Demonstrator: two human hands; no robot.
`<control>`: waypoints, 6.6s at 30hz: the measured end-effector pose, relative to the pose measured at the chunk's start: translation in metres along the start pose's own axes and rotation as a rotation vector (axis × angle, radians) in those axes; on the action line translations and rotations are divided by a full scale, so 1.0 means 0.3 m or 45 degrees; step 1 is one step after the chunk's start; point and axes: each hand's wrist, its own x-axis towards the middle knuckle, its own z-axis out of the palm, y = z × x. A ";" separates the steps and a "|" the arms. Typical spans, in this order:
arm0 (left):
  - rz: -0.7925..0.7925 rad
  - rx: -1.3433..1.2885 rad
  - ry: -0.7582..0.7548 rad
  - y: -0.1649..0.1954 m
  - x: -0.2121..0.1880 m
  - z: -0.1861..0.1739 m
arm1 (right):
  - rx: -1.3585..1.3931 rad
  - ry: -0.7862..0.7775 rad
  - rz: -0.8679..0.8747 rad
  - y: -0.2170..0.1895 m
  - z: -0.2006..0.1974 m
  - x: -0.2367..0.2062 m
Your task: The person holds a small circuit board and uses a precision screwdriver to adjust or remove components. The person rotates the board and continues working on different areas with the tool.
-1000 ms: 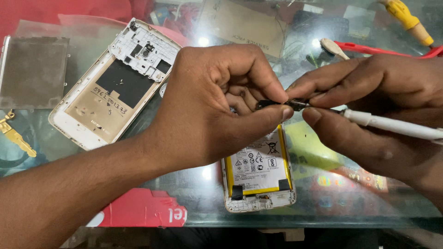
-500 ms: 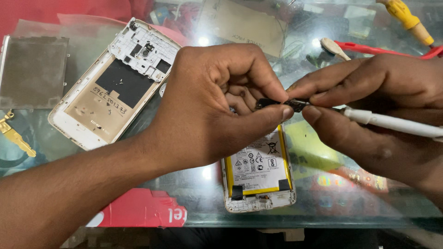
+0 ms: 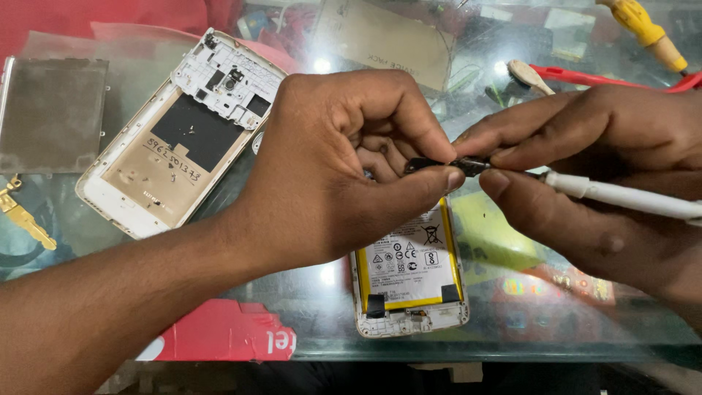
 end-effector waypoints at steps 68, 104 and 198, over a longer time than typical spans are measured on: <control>-0.284 -0.411 -0.091 -0.001 0.042 -0.010 | 0.188 0.059 0.012 0.014 -0.001 0.016; -0.323 -0.452 -0.116 -0.002 0.042 -0.017 | 0.071 -0.042 0.081 -0.017 -0.038 0.016; 0.102 -0.396 -0.256 0.060 -0.084 -0.116 | -0.601 0.536 -0.669 0.095 0.040 0.055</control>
